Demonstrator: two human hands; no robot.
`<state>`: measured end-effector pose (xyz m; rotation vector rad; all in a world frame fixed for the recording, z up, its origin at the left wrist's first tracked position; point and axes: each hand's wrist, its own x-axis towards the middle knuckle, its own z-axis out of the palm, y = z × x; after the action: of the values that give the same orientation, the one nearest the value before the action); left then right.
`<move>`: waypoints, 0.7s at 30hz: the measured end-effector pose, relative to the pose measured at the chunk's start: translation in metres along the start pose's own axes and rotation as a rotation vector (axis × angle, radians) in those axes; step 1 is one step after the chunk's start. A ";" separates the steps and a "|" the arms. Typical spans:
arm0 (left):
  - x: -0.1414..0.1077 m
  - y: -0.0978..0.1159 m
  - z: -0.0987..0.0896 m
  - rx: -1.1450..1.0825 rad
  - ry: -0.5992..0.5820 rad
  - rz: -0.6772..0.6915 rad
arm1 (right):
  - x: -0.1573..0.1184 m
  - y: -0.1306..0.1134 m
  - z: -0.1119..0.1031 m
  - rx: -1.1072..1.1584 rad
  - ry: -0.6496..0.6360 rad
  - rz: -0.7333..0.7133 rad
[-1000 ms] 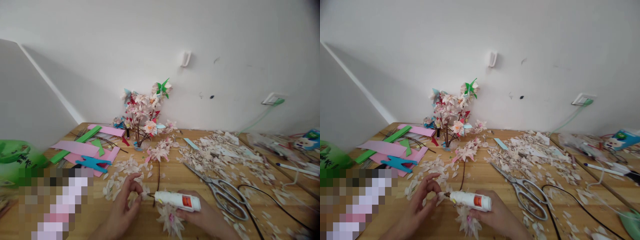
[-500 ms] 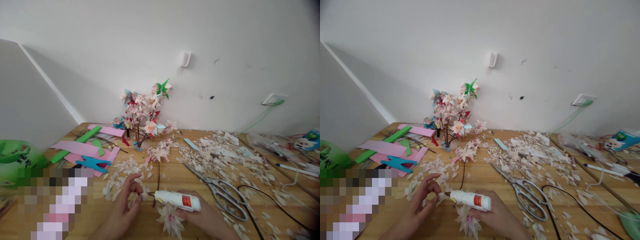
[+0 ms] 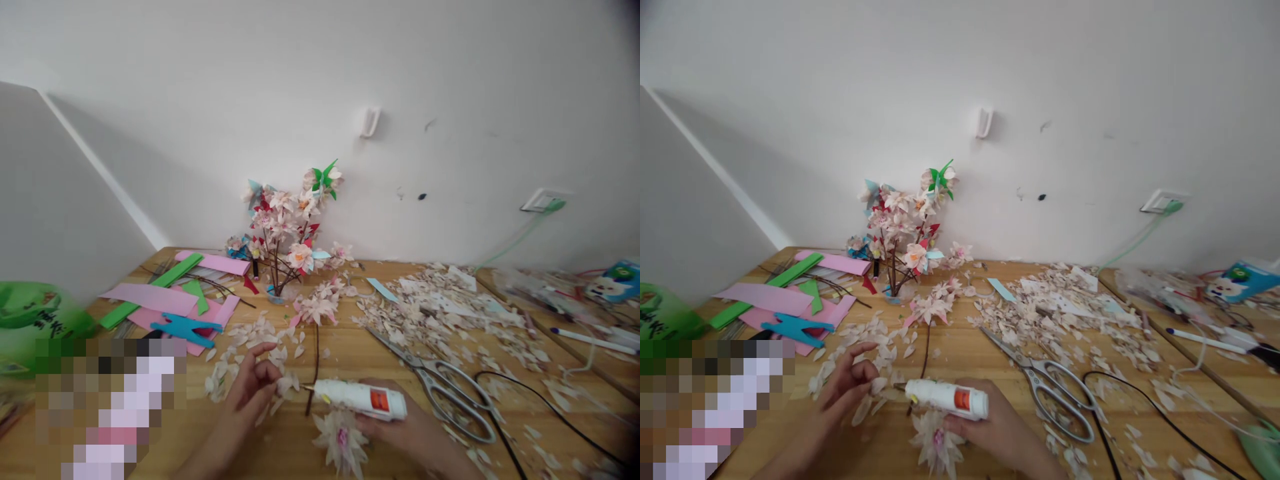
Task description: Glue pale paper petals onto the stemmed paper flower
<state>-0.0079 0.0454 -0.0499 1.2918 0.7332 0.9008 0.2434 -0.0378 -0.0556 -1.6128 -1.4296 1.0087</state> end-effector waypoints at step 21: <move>0.016 -0.012 -0.010 0.017 0.257 0.071 | 0.045 0.040 -0.049 -0.153 0.072 0.010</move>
<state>-0.0066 0.0640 -0.0626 1.2359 0.9008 1.1343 0.3076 0.0017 -0.0754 -1.7490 -1.4812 0.8555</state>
